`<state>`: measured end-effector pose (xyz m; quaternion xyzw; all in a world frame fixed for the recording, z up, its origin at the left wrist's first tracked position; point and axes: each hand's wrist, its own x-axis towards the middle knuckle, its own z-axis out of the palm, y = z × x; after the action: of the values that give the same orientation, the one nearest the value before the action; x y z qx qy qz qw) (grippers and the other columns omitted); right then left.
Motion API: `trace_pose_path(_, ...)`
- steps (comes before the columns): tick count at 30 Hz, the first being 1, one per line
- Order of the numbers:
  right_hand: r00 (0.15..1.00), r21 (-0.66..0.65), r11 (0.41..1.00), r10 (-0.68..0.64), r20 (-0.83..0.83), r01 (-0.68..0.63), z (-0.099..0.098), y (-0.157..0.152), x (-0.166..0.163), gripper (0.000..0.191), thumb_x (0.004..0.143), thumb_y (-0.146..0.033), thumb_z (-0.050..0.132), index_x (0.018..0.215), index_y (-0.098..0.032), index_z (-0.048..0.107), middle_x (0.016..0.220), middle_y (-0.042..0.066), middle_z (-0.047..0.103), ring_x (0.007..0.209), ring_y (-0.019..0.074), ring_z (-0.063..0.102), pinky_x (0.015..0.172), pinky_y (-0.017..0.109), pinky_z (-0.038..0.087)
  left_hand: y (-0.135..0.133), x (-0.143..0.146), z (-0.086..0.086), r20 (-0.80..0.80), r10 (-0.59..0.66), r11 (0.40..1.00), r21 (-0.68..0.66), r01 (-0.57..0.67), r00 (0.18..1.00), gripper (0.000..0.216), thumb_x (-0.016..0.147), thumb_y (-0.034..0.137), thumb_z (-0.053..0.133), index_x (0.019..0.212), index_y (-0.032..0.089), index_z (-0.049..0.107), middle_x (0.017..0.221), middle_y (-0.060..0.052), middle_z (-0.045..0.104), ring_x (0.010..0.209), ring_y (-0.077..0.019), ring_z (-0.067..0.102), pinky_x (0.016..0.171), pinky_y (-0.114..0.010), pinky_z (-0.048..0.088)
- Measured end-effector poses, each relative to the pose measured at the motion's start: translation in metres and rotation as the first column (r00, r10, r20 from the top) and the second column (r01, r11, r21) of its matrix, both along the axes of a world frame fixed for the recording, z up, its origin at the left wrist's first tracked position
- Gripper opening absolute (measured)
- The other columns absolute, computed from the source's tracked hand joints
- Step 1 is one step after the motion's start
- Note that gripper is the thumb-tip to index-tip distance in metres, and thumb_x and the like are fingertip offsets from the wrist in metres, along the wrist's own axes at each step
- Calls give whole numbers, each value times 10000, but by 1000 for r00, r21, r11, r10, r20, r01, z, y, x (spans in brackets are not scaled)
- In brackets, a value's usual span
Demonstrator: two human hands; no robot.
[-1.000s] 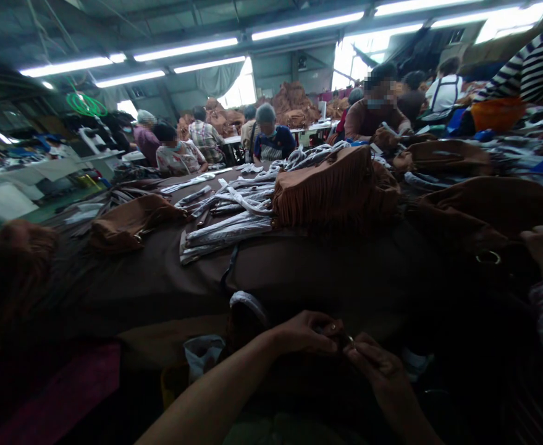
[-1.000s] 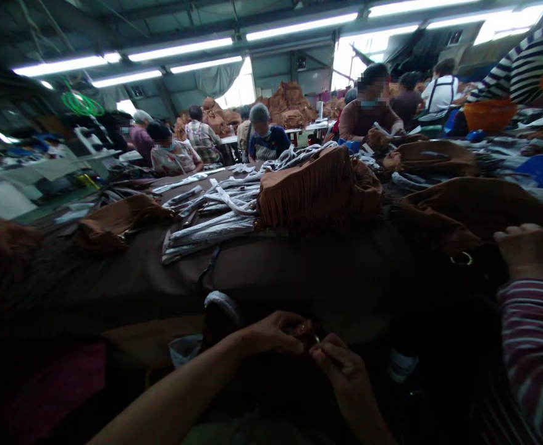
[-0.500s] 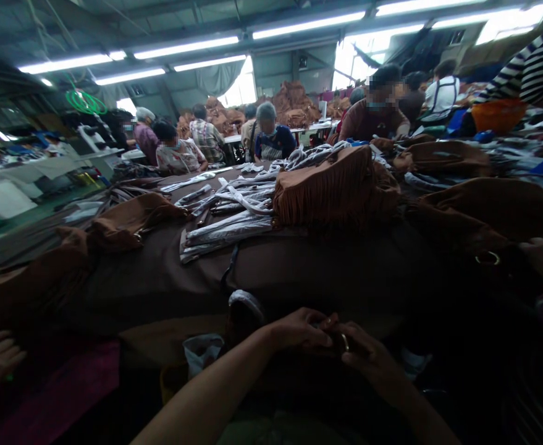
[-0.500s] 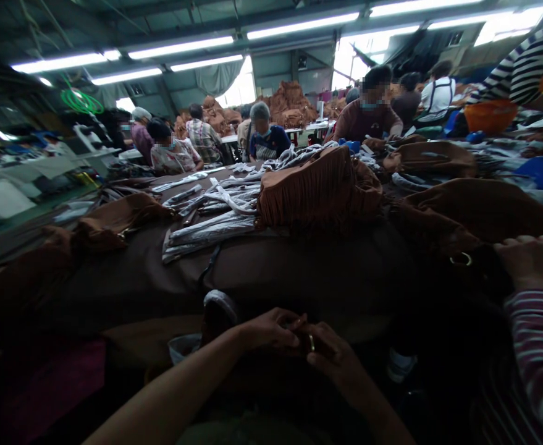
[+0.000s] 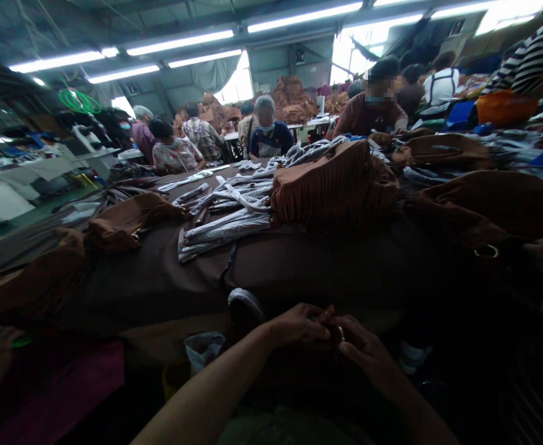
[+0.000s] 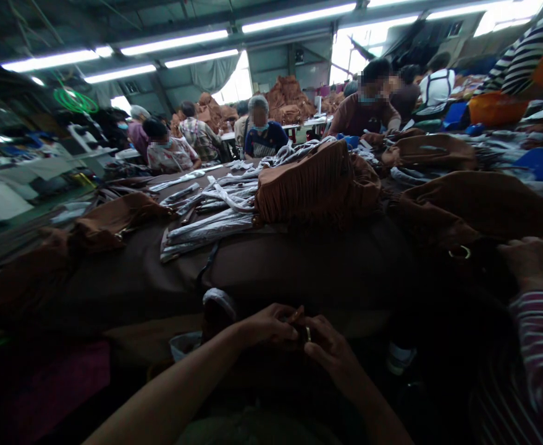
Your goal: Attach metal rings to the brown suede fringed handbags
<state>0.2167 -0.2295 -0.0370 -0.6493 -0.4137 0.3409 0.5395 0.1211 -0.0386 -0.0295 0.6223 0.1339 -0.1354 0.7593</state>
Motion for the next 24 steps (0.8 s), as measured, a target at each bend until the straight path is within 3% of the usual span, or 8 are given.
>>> trace_pose_path(7,995,-61,996,71,63,-67,9,-5,9,424,852,-422,587,1237,-246,608,1035,57,588,1031,228,552,934,353,431,0,-1,3,11,-36,998,51,35,999,399,607,310,752,933,97,664,627,39,494,488,-60,380,451,-200,254)
trace_pose_path(15,994,-6,998,64,-94,-65,6,-6,4,376,843,-451,578,1139,-232,650,1149,91,580,1108,262,540,953,401,435,-3,0,3,-9,-56,998,10,57,998,408,577,307,773,917,111,661,675,29,528,520,-64,419,469,-192,276)
trace_pose_path(24,995,-16,999,37,-94,-38,8,-5,2,412,858,-483,556,1189,-254,642,1190,93,605,1165,286,531,993,437,412,-2,-1,6,-19,-44,997,59,45,999,413,583,320,765,921,105,662,638,36,516,502,-67,403,465,-202,261)
